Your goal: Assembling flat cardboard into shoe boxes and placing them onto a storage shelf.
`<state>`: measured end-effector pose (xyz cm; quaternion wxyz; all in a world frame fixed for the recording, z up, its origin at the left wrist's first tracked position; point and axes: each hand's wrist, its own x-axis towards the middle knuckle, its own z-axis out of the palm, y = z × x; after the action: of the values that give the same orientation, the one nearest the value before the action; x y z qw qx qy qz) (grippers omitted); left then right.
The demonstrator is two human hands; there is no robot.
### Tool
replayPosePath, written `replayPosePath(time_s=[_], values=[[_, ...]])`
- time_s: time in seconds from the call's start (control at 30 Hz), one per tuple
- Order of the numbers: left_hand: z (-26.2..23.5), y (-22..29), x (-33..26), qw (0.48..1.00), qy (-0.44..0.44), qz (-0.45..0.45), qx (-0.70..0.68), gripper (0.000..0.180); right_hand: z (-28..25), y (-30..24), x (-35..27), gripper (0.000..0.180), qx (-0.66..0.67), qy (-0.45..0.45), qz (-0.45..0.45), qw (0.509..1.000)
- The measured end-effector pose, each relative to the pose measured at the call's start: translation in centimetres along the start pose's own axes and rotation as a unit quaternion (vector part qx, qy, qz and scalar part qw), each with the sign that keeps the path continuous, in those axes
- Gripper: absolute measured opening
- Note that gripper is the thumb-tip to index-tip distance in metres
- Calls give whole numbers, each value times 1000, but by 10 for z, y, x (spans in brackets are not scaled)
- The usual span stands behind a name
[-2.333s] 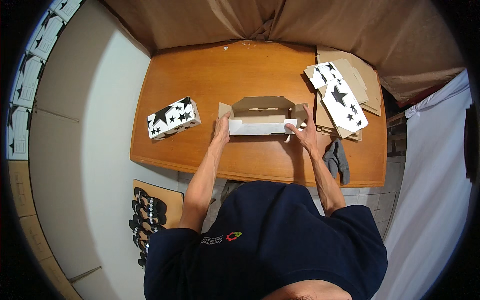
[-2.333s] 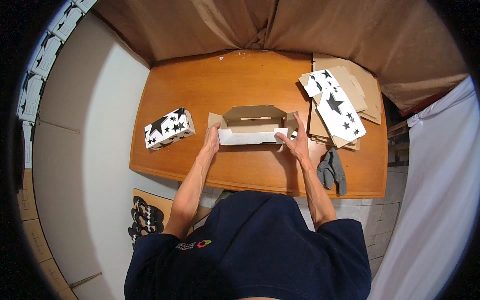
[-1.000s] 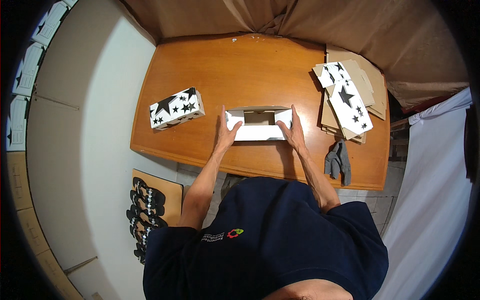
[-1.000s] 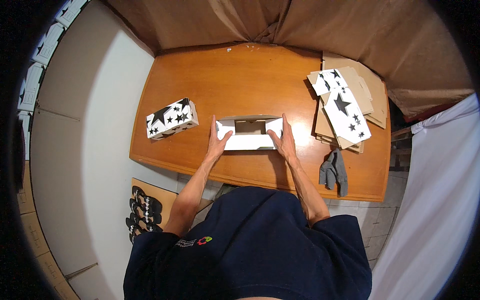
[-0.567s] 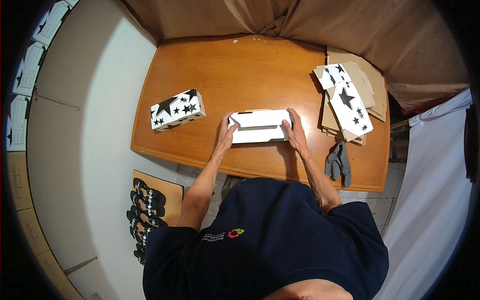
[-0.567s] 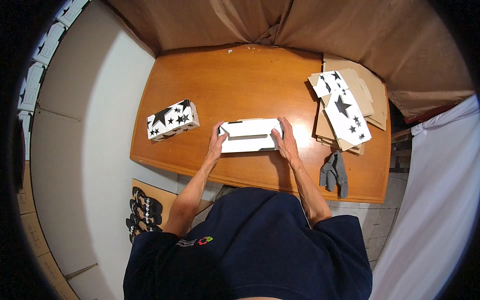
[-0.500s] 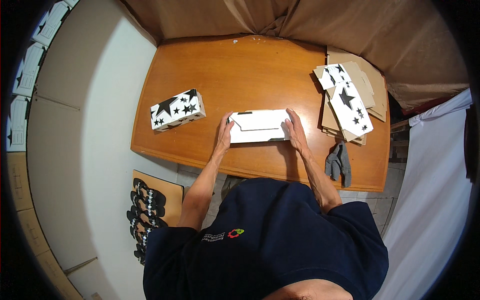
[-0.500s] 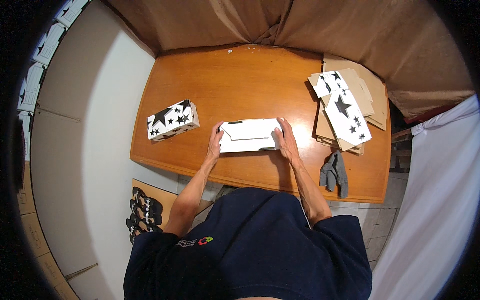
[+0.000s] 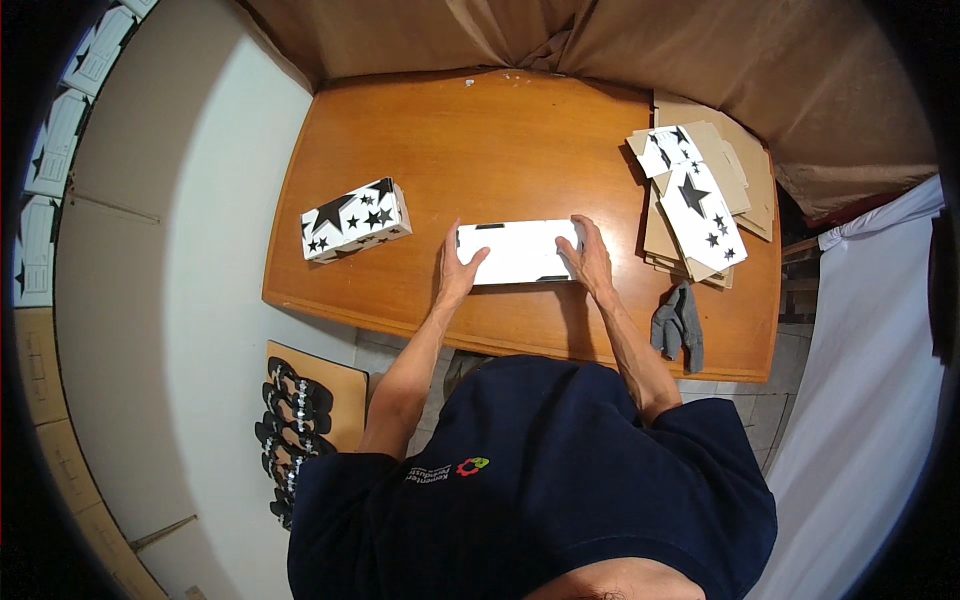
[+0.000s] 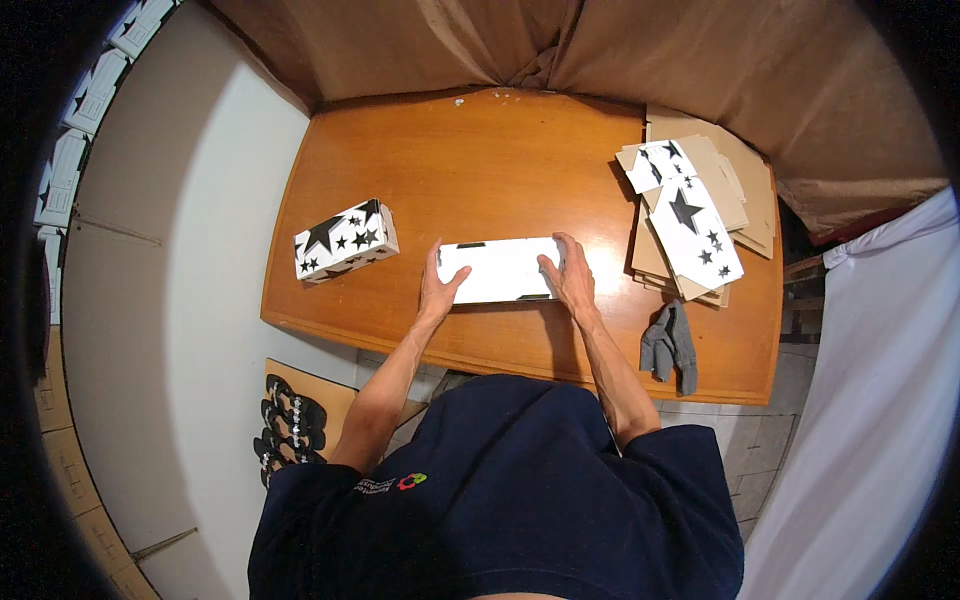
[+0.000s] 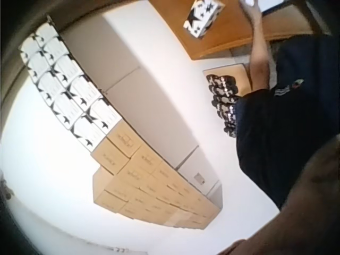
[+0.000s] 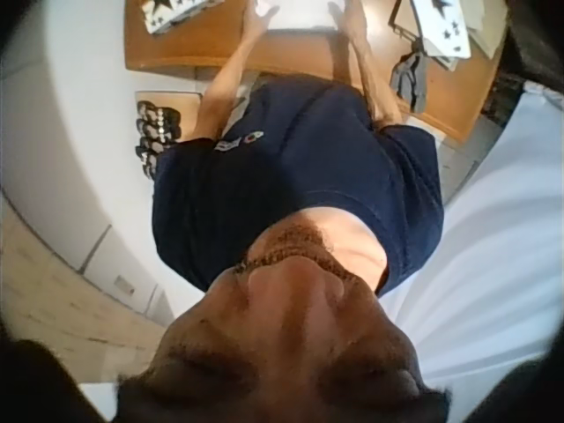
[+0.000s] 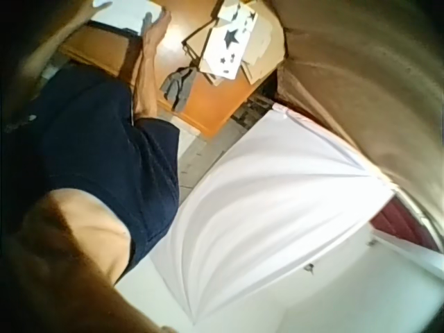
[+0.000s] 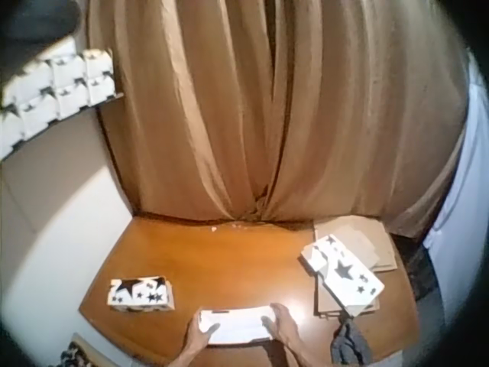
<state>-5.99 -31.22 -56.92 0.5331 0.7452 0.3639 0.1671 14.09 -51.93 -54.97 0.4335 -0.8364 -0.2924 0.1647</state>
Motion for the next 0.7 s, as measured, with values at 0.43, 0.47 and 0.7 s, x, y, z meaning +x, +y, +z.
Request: replayPosePath(time_s=[0.43,0.47,0.7], values=[[-6,24,-1,968,-39,-244,-49,111,-4,-7,3,114,90,-117,183,972],[-14,21,3,970,-66,-222,-76,108,-8,-7,8,111,108,-143,175,968],[-39,31,14,910,35,-72,-407,68,-31,-9,24,83,401,-47,137,904]])
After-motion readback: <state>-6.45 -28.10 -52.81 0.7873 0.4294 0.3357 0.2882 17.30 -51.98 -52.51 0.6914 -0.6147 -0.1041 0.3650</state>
